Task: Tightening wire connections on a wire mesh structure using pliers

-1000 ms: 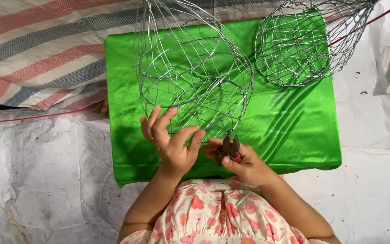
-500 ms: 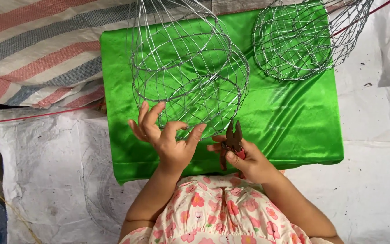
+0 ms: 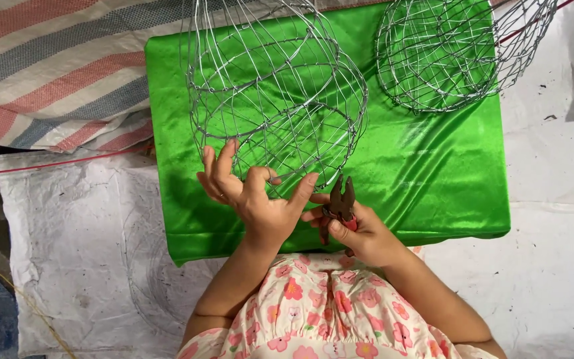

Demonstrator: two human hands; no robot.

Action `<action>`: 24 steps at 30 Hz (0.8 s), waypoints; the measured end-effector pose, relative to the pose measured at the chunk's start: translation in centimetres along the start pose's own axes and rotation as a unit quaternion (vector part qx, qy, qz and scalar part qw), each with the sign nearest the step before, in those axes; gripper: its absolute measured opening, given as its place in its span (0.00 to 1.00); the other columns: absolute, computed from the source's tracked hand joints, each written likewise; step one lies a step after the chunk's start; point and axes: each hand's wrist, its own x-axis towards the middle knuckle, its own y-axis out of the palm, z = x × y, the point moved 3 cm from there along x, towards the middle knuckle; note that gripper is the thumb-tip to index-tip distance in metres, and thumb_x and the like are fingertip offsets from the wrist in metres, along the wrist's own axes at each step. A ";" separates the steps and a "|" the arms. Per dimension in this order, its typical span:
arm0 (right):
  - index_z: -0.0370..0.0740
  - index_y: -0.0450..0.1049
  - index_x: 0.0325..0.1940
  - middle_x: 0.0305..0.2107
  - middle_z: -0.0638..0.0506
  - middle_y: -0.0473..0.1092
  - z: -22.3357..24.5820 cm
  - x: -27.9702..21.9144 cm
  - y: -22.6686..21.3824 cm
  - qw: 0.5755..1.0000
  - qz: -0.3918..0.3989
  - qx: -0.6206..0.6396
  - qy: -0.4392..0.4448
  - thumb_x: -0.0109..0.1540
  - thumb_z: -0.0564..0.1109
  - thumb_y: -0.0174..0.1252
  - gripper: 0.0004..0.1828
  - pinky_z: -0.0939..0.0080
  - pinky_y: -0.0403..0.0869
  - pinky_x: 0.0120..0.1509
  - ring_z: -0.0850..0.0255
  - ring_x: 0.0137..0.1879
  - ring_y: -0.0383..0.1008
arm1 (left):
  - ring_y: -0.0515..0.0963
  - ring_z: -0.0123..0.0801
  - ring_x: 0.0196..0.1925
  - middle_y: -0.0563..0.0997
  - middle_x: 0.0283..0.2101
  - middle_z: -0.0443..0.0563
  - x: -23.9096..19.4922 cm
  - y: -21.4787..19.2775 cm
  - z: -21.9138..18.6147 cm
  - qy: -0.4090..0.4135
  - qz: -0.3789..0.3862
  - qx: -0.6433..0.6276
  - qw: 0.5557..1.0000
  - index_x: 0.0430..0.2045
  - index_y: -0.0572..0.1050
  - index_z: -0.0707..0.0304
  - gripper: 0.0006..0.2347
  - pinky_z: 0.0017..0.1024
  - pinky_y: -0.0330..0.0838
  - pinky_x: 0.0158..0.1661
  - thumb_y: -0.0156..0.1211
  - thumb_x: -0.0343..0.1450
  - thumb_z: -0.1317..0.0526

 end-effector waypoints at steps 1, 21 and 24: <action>0.29 0.59 0.72 0.53 0.32 0.74 -0.1 -0.1 -0.1 1.000 -0.001 0.000 0.000 0.68 0.42 0.52 0.28 0.56 0.77 0.51 0.51 0.55 0.77 | 0.48 0.61 0.75 0.62 0.66 0.62 0.2 -0.1 -0.1 0.000 0.001 0.000 1.000 0.21 0.67 0.57 0.23 0.67 0.29 0.71 0.74 0.63 0.41; 0.23 0.54 0.74 0.51 0.25 0.73 0.5 1.2 -0.3 0.988 0.028 0.127 -0.079 0.68 0.36 0.50 0.30 0.43 0.83 0.36 0.39 0.47 0.80 | 0.65 0.66 0.65 0.71 0.59 0.62 0.7 -0.3 0.7 0.061 -0.045 -0.073 0.994 0.20 0.65 0.57 0.24 0.58 0.47 0.66 0.68 0.67 0.39; 0.23 0.55 0.73 0.50 0.24 0.74 0.3 1.8 -0.2 0.988 0.041 0.129 -0.072 0.68 0.36 0.50 0.29 0.43 0.83 0.34 0.39 0.46 0.80 | 0.66 0.66 0.64 0.71 0.57 0.61 0.7 -0.2 1.2 0.065 -0.030 -0.082 0.994 0.18 0.63 0.58 0.25 0.59 0.47 0.65 0.71 0.65 0.40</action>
